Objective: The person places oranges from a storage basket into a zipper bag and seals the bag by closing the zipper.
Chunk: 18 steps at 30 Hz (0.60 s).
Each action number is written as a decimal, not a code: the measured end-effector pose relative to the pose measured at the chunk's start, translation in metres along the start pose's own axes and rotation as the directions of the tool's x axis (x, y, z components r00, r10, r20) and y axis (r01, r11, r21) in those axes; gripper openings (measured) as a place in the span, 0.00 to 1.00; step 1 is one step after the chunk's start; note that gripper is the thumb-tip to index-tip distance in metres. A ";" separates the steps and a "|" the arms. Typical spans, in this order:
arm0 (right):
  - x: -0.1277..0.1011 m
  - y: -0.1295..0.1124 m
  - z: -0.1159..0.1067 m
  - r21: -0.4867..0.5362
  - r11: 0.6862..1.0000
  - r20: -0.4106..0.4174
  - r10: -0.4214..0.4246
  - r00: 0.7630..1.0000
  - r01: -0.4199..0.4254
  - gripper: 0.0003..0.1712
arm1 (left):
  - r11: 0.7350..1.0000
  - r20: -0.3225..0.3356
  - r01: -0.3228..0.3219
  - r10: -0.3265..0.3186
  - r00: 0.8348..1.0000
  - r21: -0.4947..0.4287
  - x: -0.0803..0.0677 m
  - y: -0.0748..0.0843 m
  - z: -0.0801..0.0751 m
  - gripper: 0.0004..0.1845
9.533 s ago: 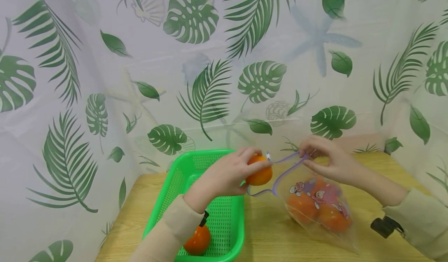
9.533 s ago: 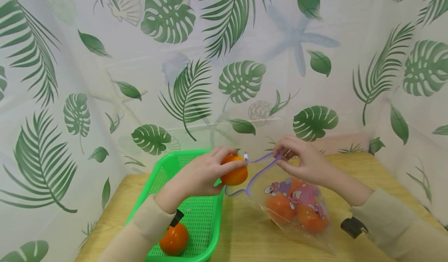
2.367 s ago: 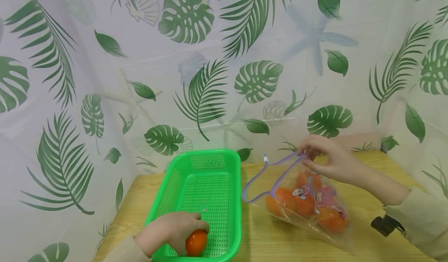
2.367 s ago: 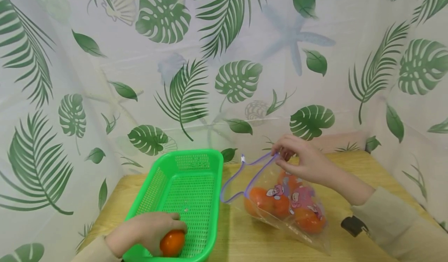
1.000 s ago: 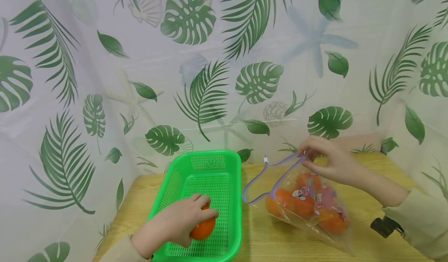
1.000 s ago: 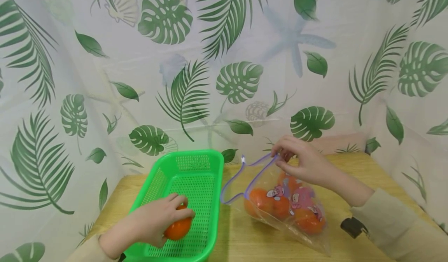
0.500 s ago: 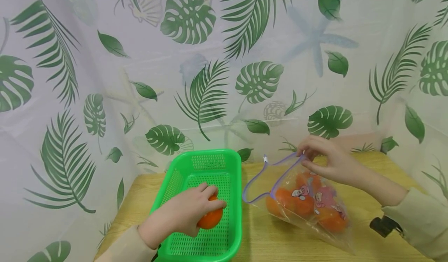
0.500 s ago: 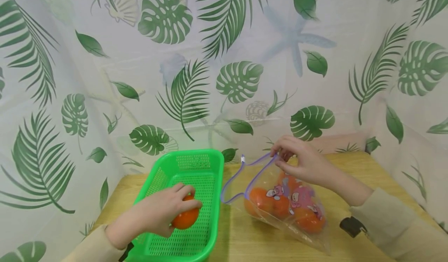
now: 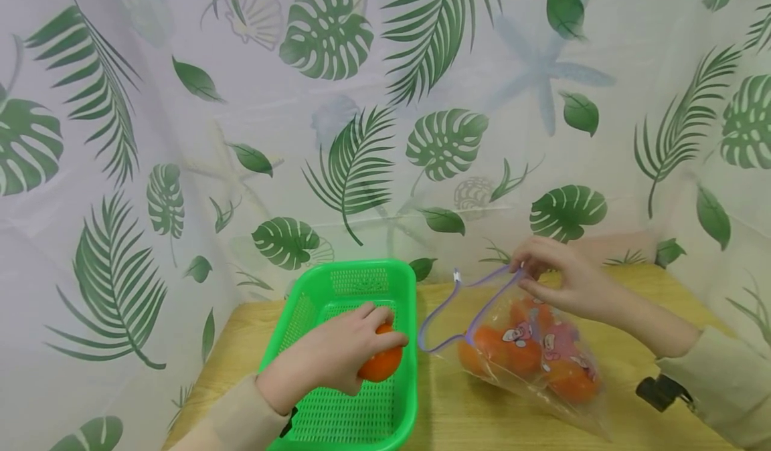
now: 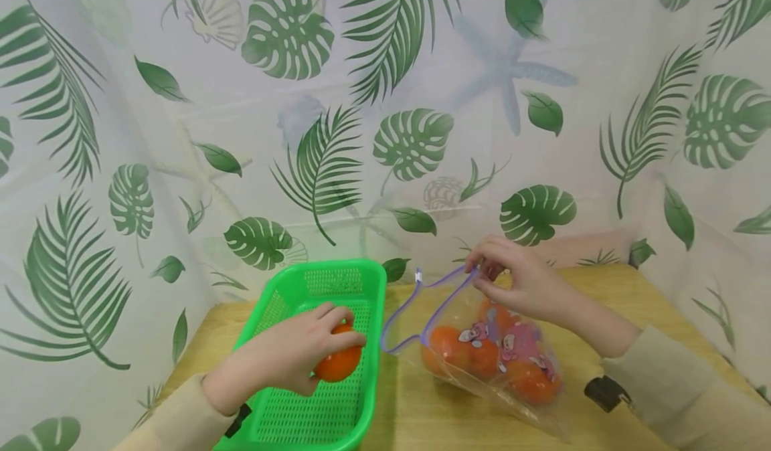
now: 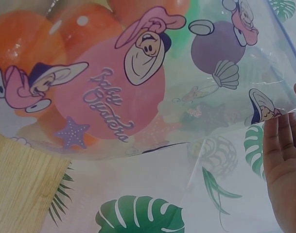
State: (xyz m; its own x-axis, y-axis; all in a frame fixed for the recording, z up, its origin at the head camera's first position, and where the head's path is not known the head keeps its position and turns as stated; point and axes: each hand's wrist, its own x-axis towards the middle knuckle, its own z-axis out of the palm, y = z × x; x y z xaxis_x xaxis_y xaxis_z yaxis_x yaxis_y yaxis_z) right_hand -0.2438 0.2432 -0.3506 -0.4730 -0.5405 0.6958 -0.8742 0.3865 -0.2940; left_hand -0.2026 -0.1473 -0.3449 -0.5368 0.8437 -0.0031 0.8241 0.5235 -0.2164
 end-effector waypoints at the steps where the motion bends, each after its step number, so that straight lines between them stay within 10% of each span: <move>1: 0.000 0.000 0.001 0.002 1.000 -0.001 0.000 1.000 0.000 0.27 | 1.000 -0.004 -0.001 0.001 1.000 0.000 0.002 0.000 0.000 0.40; 18: 0.002 -0.001 0.001 0.000 1.000 -0.006 -0.014 1.000 0.014 0.28 | 1.000 -0.044 0.000 -0.001 0.999 -0.025 0.027 0.000 -0.007 0.42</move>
State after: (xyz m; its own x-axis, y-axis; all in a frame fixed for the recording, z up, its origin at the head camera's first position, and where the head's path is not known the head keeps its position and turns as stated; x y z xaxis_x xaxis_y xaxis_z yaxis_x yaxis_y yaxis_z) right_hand -0.2442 0.2406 -0.3496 -0.4603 -0.5413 0.7037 -0.8805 0.3794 -0.2841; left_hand -0.2153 -0.1238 -0.3382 -0.5293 0.8475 0.0406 0.8282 0.5265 -0.1919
